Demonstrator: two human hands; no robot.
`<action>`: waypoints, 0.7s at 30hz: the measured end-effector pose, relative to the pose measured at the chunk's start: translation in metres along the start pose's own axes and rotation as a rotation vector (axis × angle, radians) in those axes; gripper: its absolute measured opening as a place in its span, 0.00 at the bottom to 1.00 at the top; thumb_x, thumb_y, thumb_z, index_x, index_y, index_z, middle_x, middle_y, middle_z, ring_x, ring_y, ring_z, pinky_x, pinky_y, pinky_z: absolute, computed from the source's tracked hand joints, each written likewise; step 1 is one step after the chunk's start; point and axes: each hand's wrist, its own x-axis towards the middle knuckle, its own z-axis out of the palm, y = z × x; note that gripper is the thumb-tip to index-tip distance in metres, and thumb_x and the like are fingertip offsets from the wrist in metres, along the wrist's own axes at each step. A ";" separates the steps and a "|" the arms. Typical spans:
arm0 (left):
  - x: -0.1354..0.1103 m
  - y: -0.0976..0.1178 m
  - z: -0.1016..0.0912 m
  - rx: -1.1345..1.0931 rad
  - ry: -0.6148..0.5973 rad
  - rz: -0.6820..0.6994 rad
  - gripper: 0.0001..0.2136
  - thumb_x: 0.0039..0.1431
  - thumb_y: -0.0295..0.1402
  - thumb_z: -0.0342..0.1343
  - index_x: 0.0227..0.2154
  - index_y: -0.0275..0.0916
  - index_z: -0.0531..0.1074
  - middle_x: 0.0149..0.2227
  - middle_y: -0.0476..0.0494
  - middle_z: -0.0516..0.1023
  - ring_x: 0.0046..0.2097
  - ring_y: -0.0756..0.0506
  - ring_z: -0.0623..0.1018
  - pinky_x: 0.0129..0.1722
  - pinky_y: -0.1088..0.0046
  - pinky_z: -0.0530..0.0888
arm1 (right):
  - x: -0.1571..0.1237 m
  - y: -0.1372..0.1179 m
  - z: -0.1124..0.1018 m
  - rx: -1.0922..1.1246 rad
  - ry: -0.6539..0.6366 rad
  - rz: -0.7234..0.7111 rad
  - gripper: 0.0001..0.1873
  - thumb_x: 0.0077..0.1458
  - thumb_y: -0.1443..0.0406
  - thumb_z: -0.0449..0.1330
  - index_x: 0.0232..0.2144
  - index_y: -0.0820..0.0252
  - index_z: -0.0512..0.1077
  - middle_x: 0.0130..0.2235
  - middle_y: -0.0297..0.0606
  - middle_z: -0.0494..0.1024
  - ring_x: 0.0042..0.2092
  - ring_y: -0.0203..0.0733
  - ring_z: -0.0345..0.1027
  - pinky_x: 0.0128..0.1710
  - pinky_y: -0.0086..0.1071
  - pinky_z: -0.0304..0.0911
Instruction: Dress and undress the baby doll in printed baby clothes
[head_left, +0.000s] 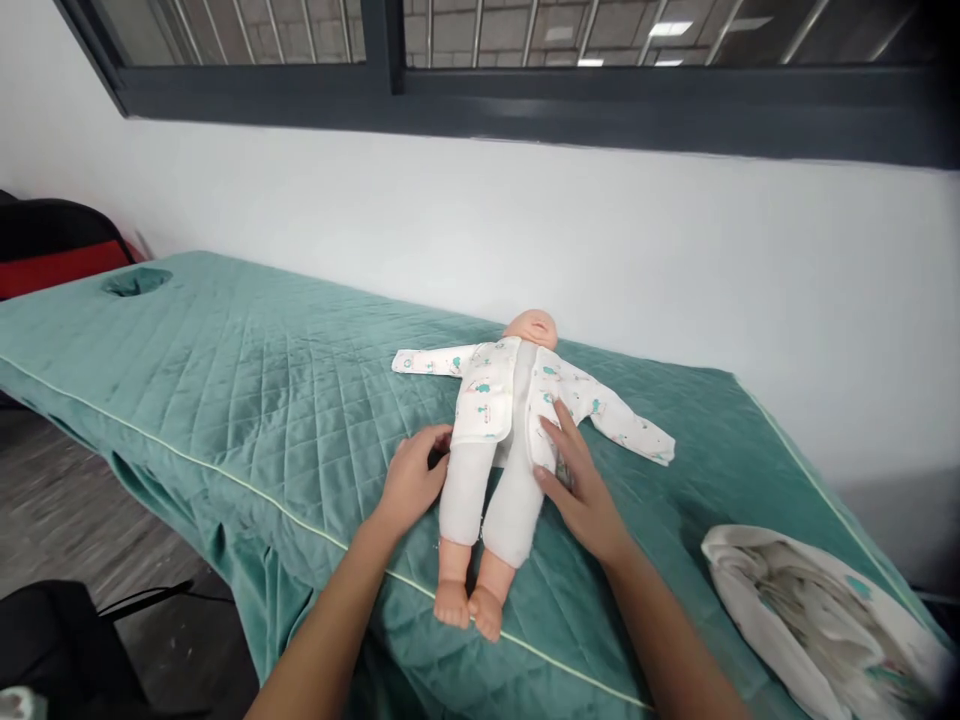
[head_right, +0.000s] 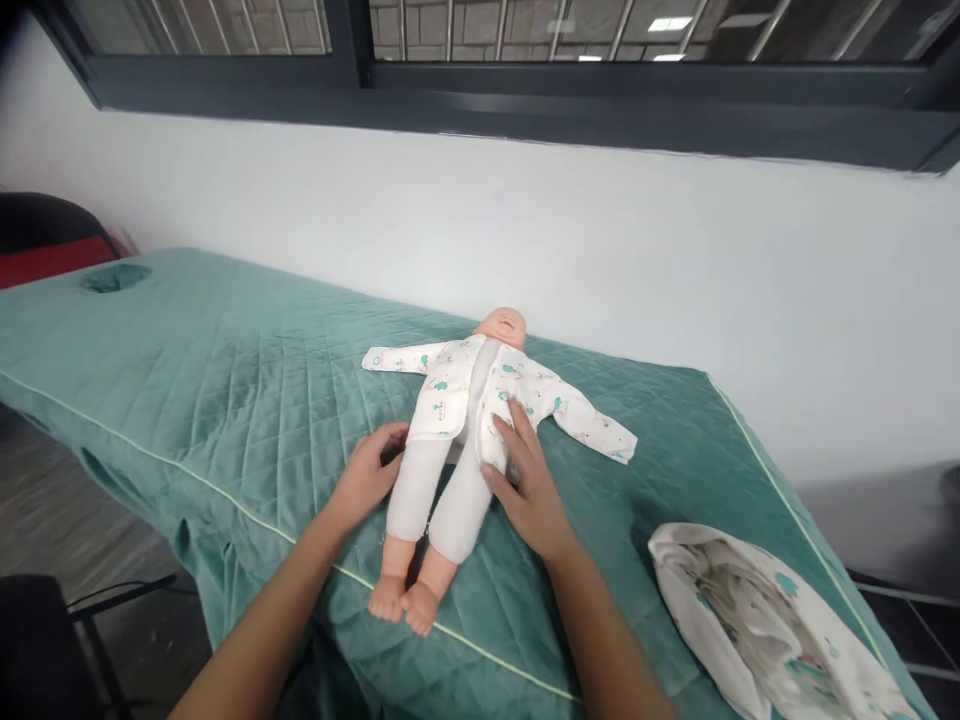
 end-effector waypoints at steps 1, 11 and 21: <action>0.000 0.002 -0.001 0.014 -0.010 0.006 0.14 0.62 0.30 0.54 0.50 0.44 0.73 0.47 0.43 0.81 0.48 0.40 0.78 0.54 0.56 0.67 | -0.010 -0.001 0.001 0.011 0.036 0.027 0.31 0.66 0.60 0.58 0.68 0.41 0.57 0.74 0.33 0.45 0.74 0.48 0.39 0.73 0.53 0.40; -0.006 -0.007 0.003 0.214 -0.023 0.171 0.19 0.63 0.30 0.53 0.57 0.43 0.68 0.54 0.39 0.78 0.51 0.38 0.77 0.54 0.54 0.68 | -0.041 0.011 0.009 -0.112 0.457 0.395 0.24 0.59 0.57 0.59 0.55 0.60 0.70 0.52 0.48 0.76 0.51 0.52 0.71 0.53 0.50 0.66; -0.011 -0.008 0.012 0.429 0.078 0.255 0.16 0.66 0.30 0.48 0.55 0.39 0.68 0.48 0.37 0.79 0.47 0.38 0.77 0.47 0.58 0.72 | -0.039 -0.007 0.006 -0.019 0.348 0.531 0.15 0.58 0.56 0.57 0.43 0.60 0.73 0.36 0.37 0.80 0.35 0.44 0.69 0.37 0.36 0.63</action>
